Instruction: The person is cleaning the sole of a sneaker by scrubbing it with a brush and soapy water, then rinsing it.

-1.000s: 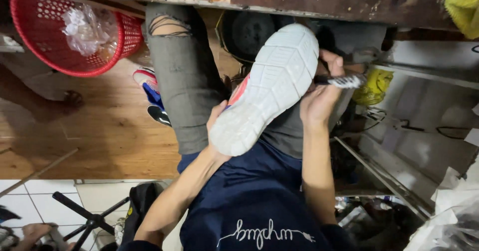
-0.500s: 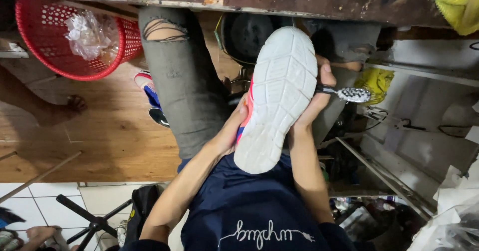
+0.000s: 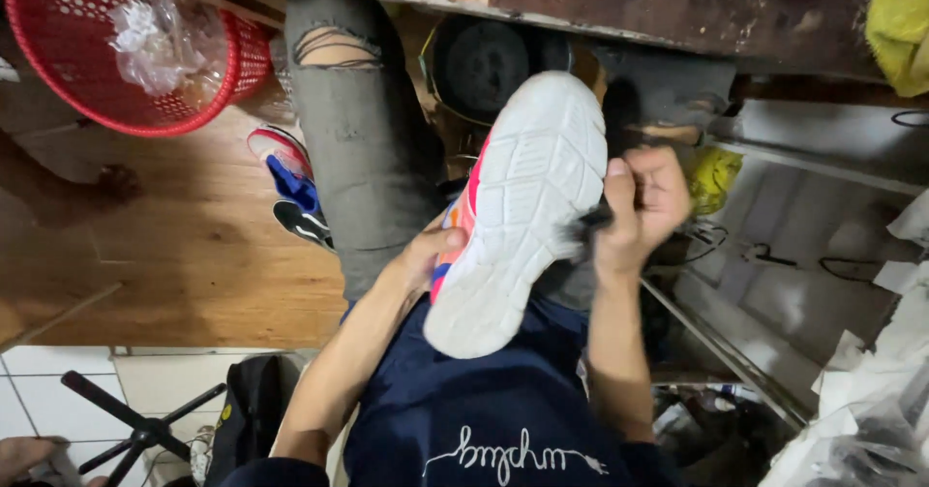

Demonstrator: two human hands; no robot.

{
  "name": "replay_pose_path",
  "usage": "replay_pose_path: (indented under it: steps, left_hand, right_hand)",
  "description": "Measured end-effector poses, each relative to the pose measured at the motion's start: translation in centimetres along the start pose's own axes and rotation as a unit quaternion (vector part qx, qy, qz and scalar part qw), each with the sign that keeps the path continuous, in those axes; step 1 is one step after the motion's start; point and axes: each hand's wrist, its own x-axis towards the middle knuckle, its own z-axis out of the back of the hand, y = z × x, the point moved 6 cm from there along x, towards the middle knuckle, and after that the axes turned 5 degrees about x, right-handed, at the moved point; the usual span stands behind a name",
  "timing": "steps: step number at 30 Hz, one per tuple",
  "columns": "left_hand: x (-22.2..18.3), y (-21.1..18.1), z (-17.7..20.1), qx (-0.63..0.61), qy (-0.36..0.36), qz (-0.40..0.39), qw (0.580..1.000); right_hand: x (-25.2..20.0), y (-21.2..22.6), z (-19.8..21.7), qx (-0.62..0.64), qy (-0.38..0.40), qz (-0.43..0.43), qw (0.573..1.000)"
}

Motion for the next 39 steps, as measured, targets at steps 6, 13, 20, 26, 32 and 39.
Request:
replay_pose_path:
  steps: [6, 13, 20, 26, 32, 39]
  left_hand:
    - [-0.5, -0.7, -1.1, -0.001, -0.004, 0.087, 0.996]
    - [0.0, -1.7, -3.6, -0.048, 0.092, 0.184, 0.977]
    - [0.3, -2.2, -3.8, -0.082, 0.047, 0.192, 0.977]
    - [-0.1, -2.1, -4.0, -0.107, 0.062, 0.154, 0.980]
    - [1.0, -4.4, -5.6, -0.034, -0.057, 0.202, 0.977]
    - [-1.0, -1.6, -3.1, -0.029, -0.177, 0.246, 0.953]
  right_hand:
    - [1.0, 8.1, 0.1, -0.214, 0.178, 0.261, 0.924]
    - [0.6, 10.2, -2.4, -0.380, 0.215, 0.467, 0.769]
    - [-0.8, 11.1, -5.9, -0.232, 0.267, 0.510, 0.784]
    - [4.8, 7.1, -0.9, -0.362, 0.109, 0.434, 0.818]
    - [2.7, 7.4, -2.0, -0.251, 0.168, 0.471, 0.828]
    - [1.4, 8.2, -3.0, -0.198, 0.161, 0.467, 0.847]
